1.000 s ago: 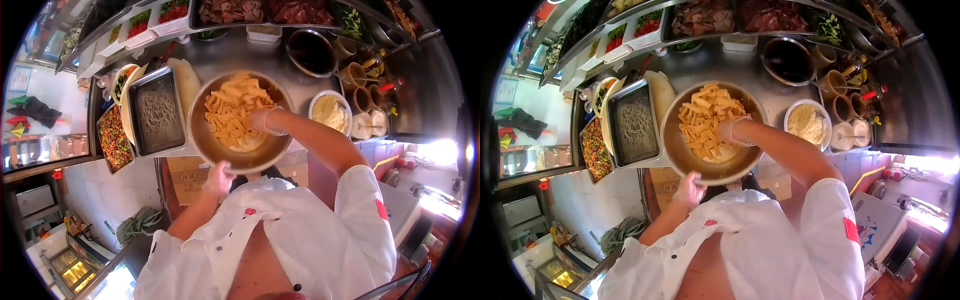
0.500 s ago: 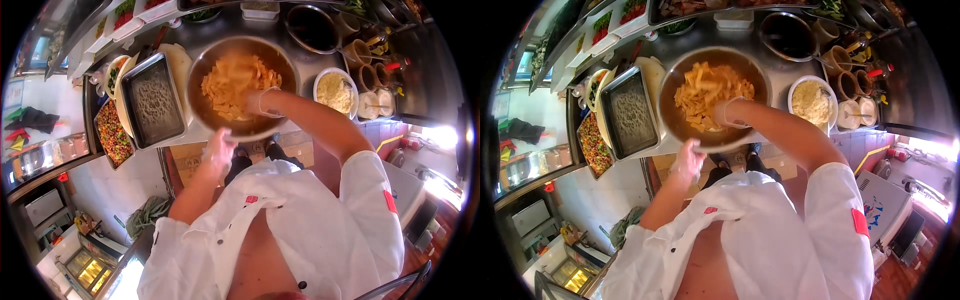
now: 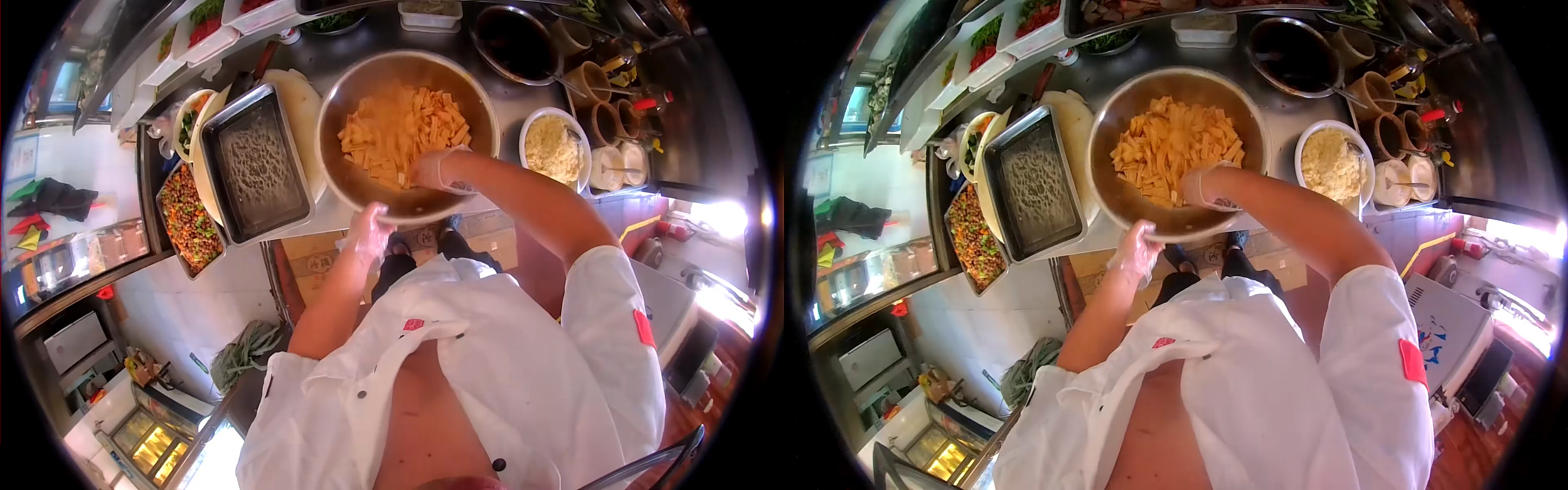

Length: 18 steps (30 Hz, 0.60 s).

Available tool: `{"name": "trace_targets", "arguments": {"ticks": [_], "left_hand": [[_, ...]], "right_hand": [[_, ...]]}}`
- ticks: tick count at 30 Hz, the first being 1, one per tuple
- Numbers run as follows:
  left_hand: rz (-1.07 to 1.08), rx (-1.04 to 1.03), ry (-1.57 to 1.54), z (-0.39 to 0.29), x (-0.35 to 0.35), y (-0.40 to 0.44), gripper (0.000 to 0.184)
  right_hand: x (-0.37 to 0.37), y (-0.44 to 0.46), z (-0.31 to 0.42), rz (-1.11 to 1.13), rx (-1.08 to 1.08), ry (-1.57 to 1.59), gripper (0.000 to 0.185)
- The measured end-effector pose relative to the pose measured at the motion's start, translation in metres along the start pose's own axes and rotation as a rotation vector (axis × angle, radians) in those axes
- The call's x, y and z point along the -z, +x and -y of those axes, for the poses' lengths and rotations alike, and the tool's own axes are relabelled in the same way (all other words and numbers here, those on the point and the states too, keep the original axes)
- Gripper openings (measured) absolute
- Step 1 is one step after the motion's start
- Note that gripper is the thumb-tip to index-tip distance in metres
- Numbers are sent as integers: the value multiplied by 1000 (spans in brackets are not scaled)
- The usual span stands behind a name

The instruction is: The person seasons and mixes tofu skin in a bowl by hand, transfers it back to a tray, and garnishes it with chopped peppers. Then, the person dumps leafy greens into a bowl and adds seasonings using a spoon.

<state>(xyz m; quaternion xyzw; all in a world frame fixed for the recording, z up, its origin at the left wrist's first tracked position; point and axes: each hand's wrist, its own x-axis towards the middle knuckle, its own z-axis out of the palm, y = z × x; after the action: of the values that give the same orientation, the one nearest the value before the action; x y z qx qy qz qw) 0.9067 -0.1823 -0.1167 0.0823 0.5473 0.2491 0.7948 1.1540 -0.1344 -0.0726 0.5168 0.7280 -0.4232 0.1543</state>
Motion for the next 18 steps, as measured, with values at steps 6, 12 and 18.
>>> {"name": "trace_targets", "arguments": {"ticks": [6, 12, 18], "left_hand": [[57, -6, 109, -20, -13, 13, 23], [-6, 7, 154, -13, -5, 1, 20], [27, -66, -10, -8, 17, 12, 15]], "right_hand": [[-37, 41, 22, -164, 384, -322, 24], [57, 86, 45, -348, 573, -884, 16], [98, 80, -27, -289, -220, -349, 47]]}}
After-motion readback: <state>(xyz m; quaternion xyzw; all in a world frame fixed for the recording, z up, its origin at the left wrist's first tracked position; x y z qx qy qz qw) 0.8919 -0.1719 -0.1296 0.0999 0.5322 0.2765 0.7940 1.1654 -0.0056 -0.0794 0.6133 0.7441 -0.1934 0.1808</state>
